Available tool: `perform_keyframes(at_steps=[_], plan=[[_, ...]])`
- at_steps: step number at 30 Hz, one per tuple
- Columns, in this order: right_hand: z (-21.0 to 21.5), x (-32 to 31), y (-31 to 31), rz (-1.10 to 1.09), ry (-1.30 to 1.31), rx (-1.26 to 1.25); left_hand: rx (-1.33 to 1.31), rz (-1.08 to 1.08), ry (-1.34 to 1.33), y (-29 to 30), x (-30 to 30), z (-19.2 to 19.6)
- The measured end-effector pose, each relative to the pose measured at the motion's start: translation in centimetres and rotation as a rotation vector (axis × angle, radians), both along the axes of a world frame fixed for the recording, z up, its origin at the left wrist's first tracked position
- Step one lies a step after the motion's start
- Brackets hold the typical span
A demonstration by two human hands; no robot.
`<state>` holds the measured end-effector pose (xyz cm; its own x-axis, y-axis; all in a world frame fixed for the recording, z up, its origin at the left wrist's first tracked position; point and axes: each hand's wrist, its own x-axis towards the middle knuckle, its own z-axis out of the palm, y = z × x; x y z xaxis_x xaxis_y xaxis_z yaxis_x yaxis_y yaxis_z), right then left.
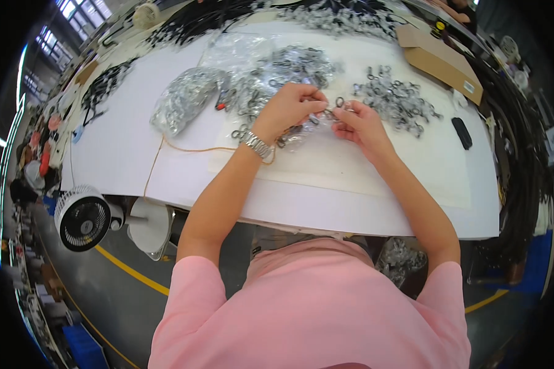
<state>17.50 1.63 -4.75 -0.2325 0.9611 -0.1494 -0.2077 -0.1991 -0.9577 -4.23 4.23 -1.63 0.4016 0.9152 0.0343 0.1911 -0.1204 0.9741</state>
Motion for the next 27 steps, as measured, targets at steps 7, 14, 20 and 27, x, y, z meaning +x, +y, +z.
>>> perform_keyframes(at_steps=[7, 14, 20, 27], plan=[[0.0, 2.0, -0.4, 0.016, -0.110, 0.022, 0.157, 0.093, 0.160, 0.5, 0.6, 1.1], [3.5, 2.8, -0.9, -0.250, -0.727, 0.741, 0.168, 0.068, 0.021, -0.1, 0.1, 2.7], [4.2, 3.8, -1.3, 0.148, -0.419, 0.296, 0.148, 0.001, 0.124, -2.4, 3.3, 3.7], [4.1, 3.4, -3.4, -0.003, -0.666, 0.633, 0.100, -0.049, 0.145, -2.0, 4.0, 3.6]])
